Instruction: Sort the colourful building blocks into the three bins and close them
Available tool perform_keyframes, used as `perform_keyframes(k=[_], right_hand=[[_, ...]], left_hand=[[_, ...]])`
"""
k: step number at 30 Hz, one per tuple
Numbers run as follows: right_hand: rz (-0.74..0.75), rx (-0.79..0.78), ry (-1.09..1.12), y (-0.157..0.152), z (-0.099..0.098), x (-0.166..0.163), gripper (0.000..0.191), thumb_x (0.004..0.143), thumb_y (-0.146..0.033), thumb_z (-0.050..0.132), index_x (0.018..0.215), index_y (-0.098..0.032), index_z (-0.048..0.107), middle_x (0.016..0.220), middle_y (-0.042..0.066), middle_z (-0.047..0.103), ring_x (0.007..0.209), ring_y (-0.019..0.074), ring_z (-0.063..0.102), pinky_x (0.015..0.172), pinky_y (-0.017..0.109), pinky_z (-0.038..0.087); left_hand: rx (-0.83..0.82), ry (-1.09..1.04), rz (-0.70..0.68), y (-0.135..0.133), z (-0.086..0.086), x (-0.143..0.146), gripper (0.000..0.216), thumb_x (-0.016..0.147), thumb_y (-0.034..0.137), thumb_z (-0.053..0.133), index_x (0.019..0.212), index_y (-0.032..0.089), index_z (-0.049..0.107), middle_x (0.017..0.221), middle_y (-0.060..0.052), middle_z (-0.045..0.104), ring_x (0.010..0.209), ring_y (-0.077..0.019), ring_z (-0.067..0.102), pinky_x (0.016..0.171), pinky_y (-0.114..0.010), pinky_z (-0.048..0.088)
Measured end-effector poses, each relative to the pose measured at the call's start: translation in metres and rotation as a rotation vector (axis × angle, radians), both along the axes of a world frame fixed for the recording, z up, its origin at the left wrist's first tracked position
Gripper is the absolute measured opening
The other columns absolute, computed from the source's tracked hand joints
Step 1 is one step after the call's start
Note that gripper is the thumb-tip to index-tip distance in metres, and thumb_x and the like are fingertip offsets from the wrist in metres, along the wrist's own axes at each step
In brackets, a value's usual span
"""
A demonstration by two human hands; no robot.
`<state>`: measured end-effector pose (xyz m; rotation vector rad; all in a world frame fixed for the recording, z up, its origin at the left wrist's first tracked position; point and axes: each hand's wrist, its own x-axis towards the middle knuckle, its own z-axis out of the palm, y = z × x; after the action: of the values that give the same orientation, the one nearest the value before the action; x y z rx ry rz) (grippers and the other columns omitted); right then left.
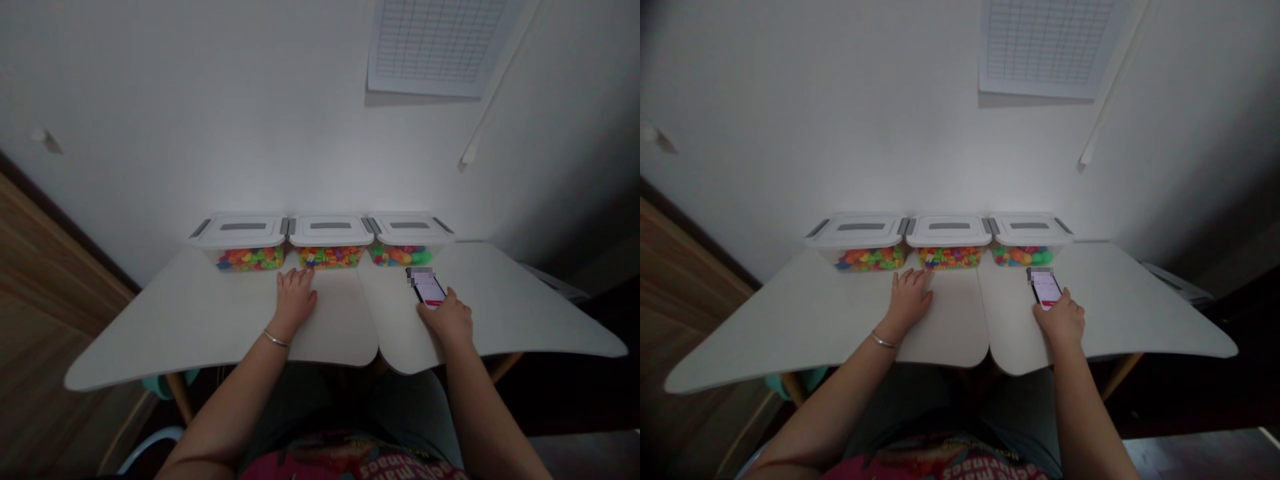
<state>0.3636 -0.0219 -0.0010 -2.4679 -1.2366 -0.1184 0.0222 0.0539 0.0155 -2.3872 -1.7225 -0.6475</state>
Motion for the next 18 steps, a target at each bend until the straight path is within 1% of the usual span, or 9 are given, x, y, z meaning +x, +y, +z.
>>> perform_keyframes(k=[6, 10, 13, 16, 18], right_hand=[[0.085, 0.065, -0.055, -0.004, -0.002, -0.024, 0.073, 0.077, -0.042, 0.057, 0.132, 0.002, 0.044, 0.11, 0.027, 0.064, 0.103, 0.0376, 0.058, 0.094, 0.045, 0.041], [0.176, 0.129, -0.073, -0.002, -0.007, -0.035, 0.064, 0.078, -0.044, 0.058, 0.126, -0.003, 0.05, 0.11, 0.023, 0.066, 0.101, 0.035, 0.059, 0.094, 0.044, 0.041], [0.218, 0.187, -0.084, -0.001, -0.014, -0.035, 0.06, 0.078, -0.046, 0.06, 0.122, -0.005, 0.053, 0.121, 0.024, 0.061, 0.106, 0.0347, 0.057, 0.096, 0.044, 0.041], [0.219, 0.23, -0.085, -0.004, -0.019, -0.033, 0.061, 0.076, -0.049, 0.063, 0.117, -0.005, 0.056, 0.135, 0.028, 0.05, 0.113, 0.0358, 0.054, 0.096, 0.045, 0.041], [0.217, 0.233, -0.079, -0.007, -0.021, -0.032, 0.057, 0.075, -0.049, 0.064, 0.114, -0.008, 0.058, 0.139, 0.027, 0.046, 0.114, 0.0356, 0.054, 0.095, 0.045, 0.042]], left_hand=[[-0.039, 0.011, -0.001, 0.001, -0.004, 0.002, 0.053, 0.084, 0.028, 0.051, 0.136, 0.022, 0.053, 0.132, -0.012, 0.061, 0.132, -0.0346, 0.044, 0.115, -0.062, 0.02], [-0.064, 0.016, 0.005, 0.002, -0.005, 0.002, 0.052, 0.084, 0.028, 0.05, 0.136, 0.022, 0.053, 0.133, -0.012, 0.061, 0.132, -0.0343, 0.043, 0.115, -0.062, 0.02], [-0.081, 0.029, 0.017, 0.002, -0.006, 0.002, 0.051, 0.085, 0.029, 0.05, 0.136, 0.021, 0.052, 0.134, -0.012, 0.06, 0.132, -0.0341, 0.043, 0.115, -0.062, 0.021], [-0.1, 0.05, 0.046, 0.001, -0.006, 0.002, 0.051, 0.087, 0.031, 0.049, 0.137, 0.019, 0.052, 0.135, -0.012, 0.059, 0.132, -0.034, 0.043, 0.114, -0.061, 0.023], [-0.115, 0.064, 0.066, 0.001, -0.006, 0.002, 0.051, 0.088, 0.032, 0.048, 0.137, 0.018, 0.051, 0.136, -0.012, 0.058, 0.132, -0.0336, 0.043, 0.114, -0.059, 0.024]])
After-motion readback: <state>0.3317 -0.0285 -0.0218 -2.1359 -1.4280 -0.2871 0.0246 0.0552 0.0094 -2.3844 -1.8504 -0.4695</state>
